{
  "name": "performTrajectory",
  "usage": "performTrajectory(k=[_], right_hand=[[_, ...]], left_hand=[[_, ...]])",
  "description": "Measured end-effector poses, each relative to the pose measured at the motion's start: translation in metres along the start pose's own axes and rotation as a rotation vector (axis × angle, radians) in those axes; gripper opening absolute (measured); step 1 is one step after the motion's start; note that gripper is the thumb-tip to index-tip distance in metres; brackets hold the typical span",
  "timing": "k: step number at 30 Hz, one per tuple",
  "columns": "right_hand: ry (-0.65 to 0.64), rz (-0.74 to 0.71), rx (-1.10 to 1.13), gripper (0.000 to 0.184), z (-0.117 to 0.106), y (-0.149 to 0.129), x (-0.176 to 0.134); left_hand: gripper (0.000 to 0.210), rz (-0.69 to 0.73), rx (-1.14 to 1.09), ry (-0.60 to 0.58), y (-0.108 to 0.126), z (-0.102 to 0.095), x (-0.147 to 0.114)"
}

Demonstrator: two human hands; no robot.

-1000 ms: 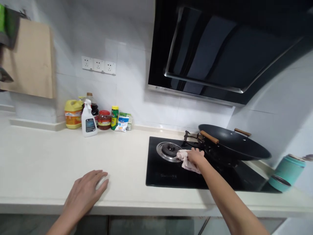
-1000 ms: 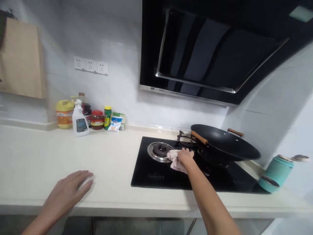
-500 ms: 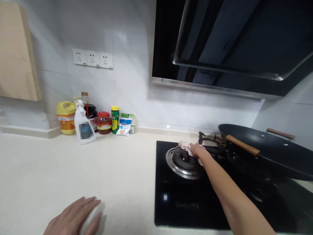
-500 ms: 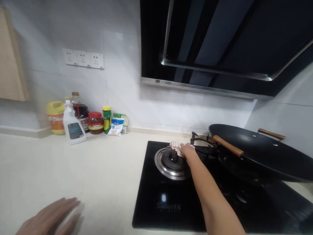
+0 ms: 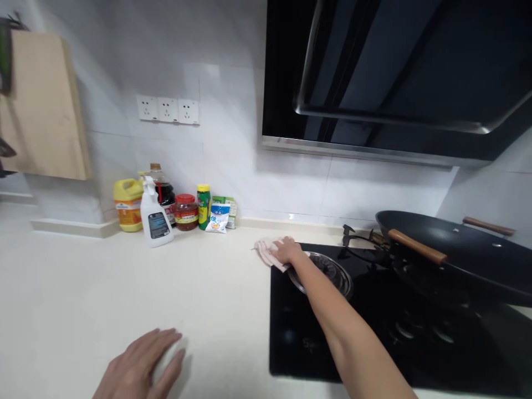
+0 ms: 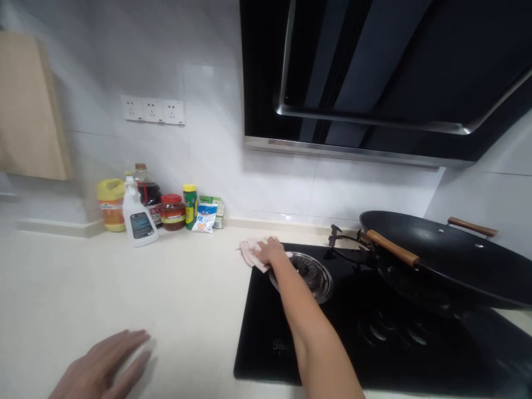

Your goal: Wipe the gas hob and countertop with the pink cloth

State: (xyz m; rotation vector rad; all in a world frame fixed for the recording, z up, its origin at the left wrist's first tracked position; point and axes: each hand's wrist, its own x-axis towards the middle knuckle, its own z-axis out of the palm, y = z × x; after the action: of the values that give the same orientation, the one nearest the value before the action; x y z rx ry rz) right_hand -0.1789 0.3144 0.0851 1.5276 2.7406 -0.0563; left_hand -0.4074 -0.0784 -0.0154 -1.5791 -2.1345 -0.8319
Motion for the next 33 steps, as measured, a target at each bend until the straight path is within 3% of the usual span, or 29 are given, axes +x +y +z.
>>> performTrajectory(k=[6, 9, 15, 19, 22, 25, 30, 33], right_hand=[[0.071, -0.134, 0.033, 0.059, 0.004, -0.041, -0.084], [0.085, -0.181, 0.066, 0.059, 0.006, -0.045, -0.137], [0.044, -0.343, 0.138, 0.078, 0.013, -0.046, -0.249], [0.138, -0.354, 0.151, 0.059, 0.022, -0.040, -0.307], [0.246, -0.278, 0.129, 0.042, 0.030, -0.031, -0.335], [0.274, -0.249, 0.125, 0.035, 0.035, -0.020, -0.354], [0.218, -0.164, 0.153, 0.038, 0.026, -0.011, -0.368], [0.169, -0.111, 0.285, 0.038, 0.018, -0.008, -0.365]], left_hand=[[0.046, -0.060, -0.013, -0.078, 0.032, -0.028, 0.008], [0.046, -0.064, 0.014, -0.128, 0.041, -0.036, 0.008], [0.042, -0.048, 0.066, -0.195, 0.047, -0.039, 0.010], [0.041, -0.033, 0.077, -0.210, 0.050, -0.040, 0.011], [0.042, -0.034, 0.081, -0.236, 0.052, -0.043, 0.012], [0.043, -0.032, 0.078, -0.262, 0.054, -0.046, 0.012], [0.044, -0.042, 0.065, -0.245, 0.056, -0.046, 0.013], [0.044, -0.048, 0.054, -0.243, 0.056, -0.046, 0.013]])
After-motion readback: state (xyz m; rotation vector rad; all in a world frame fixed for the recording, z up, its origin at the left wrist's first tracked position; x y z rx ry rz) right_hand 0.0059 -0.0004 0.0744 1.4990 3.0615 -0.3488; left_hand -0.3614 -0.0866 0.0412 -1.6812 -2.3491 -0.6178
